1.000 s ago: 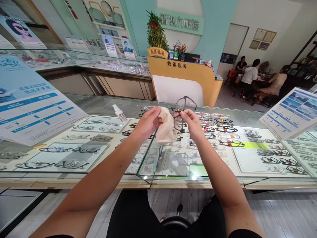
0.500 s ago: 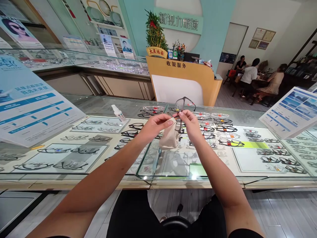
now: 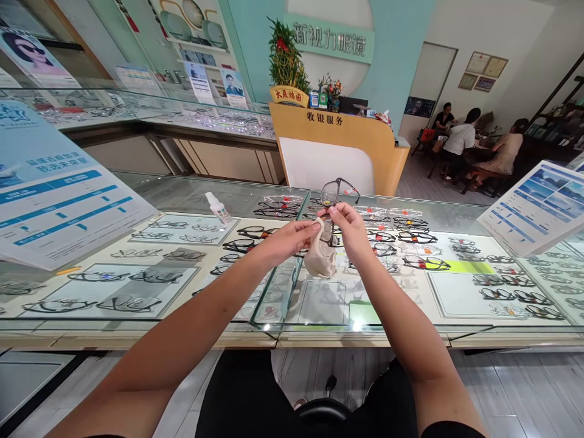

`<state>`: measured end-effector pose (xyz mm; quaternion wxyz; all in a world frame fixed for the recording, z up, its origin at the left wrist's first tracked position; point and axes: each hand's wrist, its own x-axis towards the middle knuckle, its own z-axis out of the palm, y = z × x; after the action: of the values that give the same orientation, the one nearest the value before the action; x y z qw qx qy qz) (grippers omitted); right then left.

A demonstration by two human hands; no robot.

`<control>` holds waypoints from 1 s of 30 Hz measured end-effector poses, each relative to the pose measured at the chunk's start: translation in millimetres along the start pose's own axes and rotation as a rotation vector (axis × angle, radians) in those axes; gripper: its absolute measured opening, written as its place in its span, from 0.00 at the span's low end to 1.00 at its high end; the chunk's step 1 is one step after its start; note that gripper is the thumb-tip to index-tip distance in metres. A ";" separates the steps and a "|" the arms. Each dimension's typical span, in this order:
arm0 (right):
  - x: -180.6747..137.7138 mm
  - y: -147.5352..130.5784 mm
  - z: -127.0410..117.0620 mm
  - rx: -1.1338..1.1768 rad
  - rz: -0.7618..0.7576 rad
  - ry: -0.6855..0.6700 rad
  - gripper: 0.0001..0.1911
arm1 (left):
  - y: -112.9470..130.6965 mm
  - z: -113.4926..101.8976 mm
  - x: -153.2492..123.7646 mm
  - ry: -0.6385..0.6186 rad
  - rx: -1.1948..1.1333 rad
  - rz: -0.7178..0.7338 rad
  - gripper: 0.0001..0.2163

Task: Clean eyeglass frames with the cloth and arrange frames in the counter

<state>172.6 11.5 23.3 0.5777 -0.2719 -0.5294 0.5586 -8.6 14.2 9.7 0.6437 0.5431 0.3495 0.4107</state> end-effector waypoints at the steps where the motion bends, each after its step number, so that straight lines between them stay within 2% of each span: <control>1: -0.5 -0.3 1.1 0.009 0.006 -0.005 0.26 | -0.4 0.5 0.3 -0.021 -0.071 -0.006 0.28; 5: -2.5 0.5 6.4 0.080 0.049 -0.021 0.29 | -2.1 2.2 0.4 -0.069 -0.296 -0.025 0.26; 9: -3.7 3.5 9.5 0.115 0.098 -0.021 0.29 | -3.3 5.4 -2.1 -0.065 -0.373 -0.058 0.27; 15: -4.2 2.2 8.8 0.126 0.103 -0.021 0.28 | 0.2 11.6 -6.2 -0.055 -0.339 -0.055 0.34; 26: -5.0 6.7 13.2 0.114 0.096 -0.038 0.30 | -5.4 17.5 -7.0 -0.116 -0.181 -0.015 0.29; 30: -6.5 8.1 15.0 0.127 0.098 -0.063 0.29 | -8.7 21.0 -7.1 -0.078 -0.213 0.006 0.30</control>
<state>157.2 3.1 18.3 0.5489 -0.2429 -0.4968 0.6269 8.5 -1.6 4.6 0.7097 0.4882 0.2767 0.4261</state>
